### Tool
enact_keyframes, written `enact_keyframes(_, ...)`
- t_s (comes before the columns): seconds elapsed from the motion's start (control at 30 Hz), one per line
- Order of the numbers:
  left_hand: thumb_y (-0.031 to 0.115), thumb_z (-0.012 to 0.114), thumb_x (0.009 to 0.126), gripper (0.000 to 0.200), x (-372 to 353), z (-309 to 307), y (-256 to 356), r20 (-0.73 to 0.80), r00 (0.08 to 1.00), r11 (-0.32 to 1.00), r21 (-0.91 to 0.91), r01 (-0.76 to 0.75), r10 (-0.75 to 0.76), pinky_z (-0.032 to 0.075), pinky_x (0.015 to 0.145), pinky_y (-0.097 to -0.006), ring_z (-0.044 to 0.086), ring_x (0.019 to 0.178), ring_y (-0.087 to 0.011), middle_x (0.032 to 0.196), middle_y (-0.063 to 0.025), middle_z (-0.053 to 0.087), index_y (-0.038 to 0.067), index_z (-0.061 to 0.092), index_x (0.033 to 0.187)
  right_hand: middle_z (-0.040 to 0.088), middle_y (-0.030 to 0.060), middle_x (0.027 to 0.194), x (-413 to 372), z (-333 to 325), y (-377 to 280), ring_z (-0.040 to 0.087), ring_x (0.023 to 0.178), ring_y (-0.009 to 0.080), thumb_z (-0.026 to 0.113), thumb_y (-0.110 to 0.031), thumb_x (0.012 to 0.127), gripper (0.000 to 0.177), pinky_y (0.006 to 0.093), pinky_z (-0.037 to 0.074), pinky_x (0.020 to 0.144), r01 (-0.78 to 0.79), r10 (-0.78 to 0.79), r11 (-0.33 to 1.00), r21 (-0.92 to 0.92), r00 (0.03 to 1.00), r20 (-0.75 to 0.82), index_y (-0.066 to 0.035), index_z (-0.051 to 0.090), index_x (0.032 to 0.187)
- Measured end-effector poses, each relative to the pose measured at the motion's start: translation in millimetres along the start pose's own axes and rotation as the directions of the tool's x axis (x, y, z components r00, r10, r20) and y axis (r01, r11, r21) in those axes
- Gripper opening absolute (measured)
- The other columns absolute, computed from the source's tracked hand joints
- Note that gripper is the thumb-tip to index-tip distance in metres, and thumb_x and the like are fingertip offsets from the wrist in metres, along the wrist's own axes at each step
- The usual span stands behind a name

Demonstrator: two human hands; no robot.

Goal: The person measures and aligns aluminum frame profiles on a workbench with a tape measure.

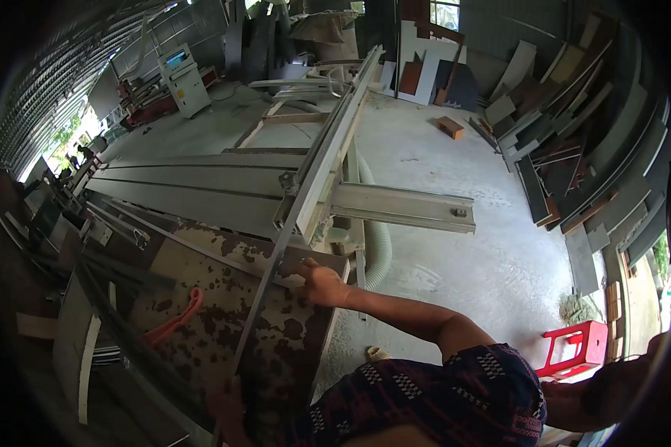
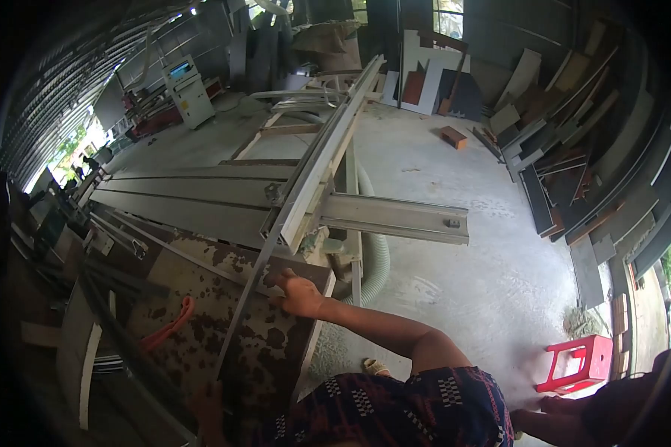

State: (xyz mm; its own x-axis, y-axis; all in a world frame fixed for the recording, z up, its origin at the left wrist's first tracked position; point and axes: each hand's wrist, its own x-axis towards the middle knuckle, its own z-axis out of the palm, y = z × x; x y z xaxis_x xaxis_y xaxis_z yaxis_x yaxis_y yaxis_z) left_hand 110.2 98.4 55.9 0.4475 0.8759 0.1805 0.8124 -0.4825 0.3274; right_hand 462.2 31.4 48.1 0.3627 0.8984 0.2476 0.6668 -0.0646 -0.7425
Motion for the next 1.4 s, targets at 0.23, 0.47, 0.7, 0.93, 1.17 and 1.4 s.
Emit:
enact_keyframes(0.23, 0.031, 0.063, 0.081, 0.034, 20.6, 10.8, 12.2, -0.011, 1.0, 0.997, -0.076, -0.025, 0.024, 0.042, 0.065, -0.0454, 0.056, 0.075, -0.0422, 0.077, -0.0228, 0.058, -0.002, 0.061, 0.086, 0.05, 0.0156, 0.108, 2.2, 3.9, 1.9, 0.058, 0.094, 0.0328, 0.067, -0.024, 0.076, 0.045, 0.0388, 0.047, 0.083, 0.103, -0.103, 0.993, -0.057, 0.995, 0.007, -0.009, 0.055, 0.116)
enact_keyframes(0.47, 0.03, 0.063, 0.083, 0.035, 36.2, 12.1, 49.0, 0.061, 0.998, 0.996, -0.084, -0.007, 0.012, 0.044, 0.067, -0.0434, 0.058, 0.076, -0.0412, 0.078, -0.0223, 0.06, -0.004, 0.063, 0.092, 0.046, 0.016, 0.116, 13.6, -10.9, 6.5, 0.051, 0.107, 0.0366, 0.067, -0.025, 0.076, 0.049, 0.0414, 0.043, 0.091, 0.112, -0.108, 0.992, -0.05, 0.991, 0.076, -0.007, 0.052, 0.119)
enact_keyframes(0.7, 0.029, 0.062, 0.083, 0.034, 50.4, 32.2, 48.7, -0.047, 0.997, 0.987, -0.151, -0.06, 0.053, 0.046, 0.068, -0.0421, 0.061, 0.078, -0.0382, 0.08, -0.0215, 0.062, -0.003, 0.064, 0.095, 0.046, 0.0167, 0.122, 31.3, -17.7, 15.6, 0.047, 0.113, 0.0349, 0.068, -0.023, 0.075, 0.054, 0.04, 0.041, 0.095, 0.16, -0.161, 0.981, -0.11, 0.987, 0.001, -0.006, 0.051, 0.124)
enact_keyframes(0.93, 0.028, 0.061, 0.084, 0.033, 65.4, 26.0, 82.9, 0.038, 0.999, 0.981, -0.193, -0.013, 0.02, 0.046, 0.069, -0.0422, 0.06, 0.078, -0.0389, 0.081, -0.0219, 0.062, -0.003, 0.063, 0.096, 0.032, 0.0203, 0.139, 59.1, -12.5, 26.3, 0.032, 0.128, 0.0387, 0.067, -0.031, 0.075, 0.067, 0.0467, 0.031, 0.105, 0.155, -0.143, 0.963, -0.222, 0.987, 0.071, -0.011, 0.043, 0.133)
enact_keyframes(1.17, 0.031, 0.062, 0.084, 0.036, 80.8, 38.5, 86.7, 0.014, 0.999, 0.992, -0.122, -0.045, 0.047, 0.045, 0.068, -0.0423, 0.06, 0.079, -0.0391, 0.082, -0.0224, 0.061, -0.004, 0.062, 0.094, 0.03, 0.0198, 0.14, 75.3, -14.3, 34.4, 0.03, 0.13, 0.0391, 0.067, -0.033, 0.075, 0.068, 0.0481, 0.028, 0.106, 0.14, -0.107, 0.956, -0.256, 0.985, 0.136, -0.012, 0.042, 0.135)
enact_keyframes(1.4, 0.037, 0.058, 0.086, 0.041, 90.8, 51.1, 92.0, -0.078, 0.991, 0.983, -0.14, -0.12, 0.11, 0.045, 0.068, -0.0434, 0.059, 0.076, -0.038, 0.081, -0.021, 0.061, -0.003, 0.063, 0.094, 0.033, 0.0188, 0.138, 87.3, -5.3, 49.8, 0.028, 0.13, 0.0382, 0.067, -0.033, 0.074, 0.067, 0.0486, 0.028, 0.106, 0.166, -0.138, 0.94, -0.299, 0.984, 0.113, -0.013, 0.044, 0.133)
